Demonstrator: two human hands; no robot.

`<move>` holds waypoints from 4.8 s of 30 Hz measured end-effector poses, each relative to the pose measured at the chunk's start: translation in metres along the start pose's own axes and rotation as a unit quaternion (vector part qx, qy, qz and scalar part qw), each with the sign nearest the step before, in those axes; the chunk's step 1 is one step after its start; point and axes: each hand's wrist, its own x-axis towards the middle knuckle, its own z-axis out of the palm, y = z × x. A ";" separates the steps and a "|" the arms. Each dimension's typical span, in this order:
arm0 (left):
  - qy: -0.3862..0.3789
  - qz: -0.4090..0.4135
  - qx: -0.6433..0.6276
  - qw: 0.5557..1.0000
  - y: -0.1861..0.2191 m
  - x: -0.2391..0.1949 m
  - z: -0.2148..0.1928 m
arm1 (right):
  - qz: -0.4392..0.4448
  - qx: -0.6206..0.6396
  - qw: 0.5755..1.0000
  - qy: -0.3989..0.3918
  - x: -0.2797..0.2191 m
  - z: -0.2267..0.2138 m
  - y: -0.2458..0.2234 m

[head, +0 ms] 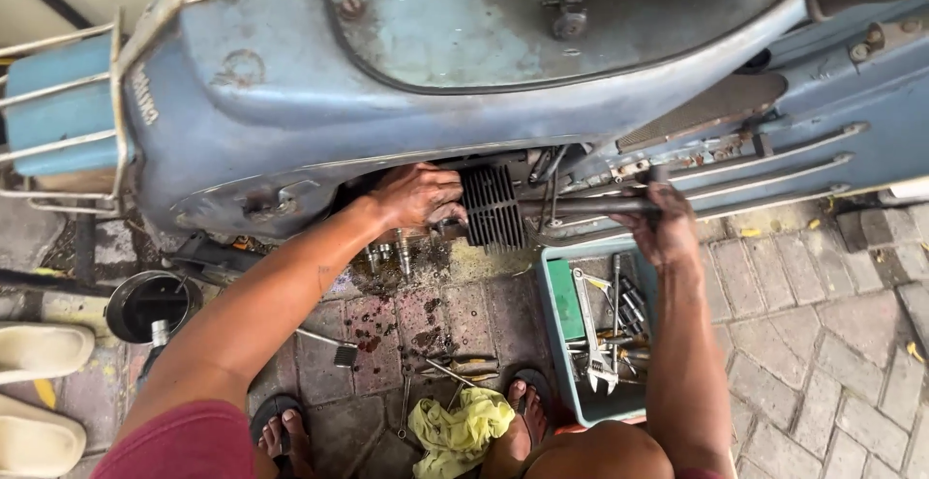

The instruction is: Disassembling a vintage scooter engine by removing the cooling shroud and cylinder head using hand tools.

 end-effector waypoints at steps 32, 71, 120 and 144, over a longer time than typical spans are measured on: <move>-0.080 -0.171 -0.017 0.982 -0.054 0.000 0.038 | -0.191 -0.381 0.903 0.049 0.013 -0.004 -0.008; -0.101 -0.139 0.074 0.982 -0.008 0.004 0.001 | -0.160 -0.396 0.903 0.052 0.020 0.061 0.024; -0.056 -0.101 0.061 0.991 -0.003 0.006 -0.009 | -0.177 -0.442 0.880 0.016 0.019 0.038 -0.001; -0.020 -0.061 0.056 0.996 0.004 0.008 -0.006 | -0.150 -0.366 0.917 0.043 0.029 0.030 0.041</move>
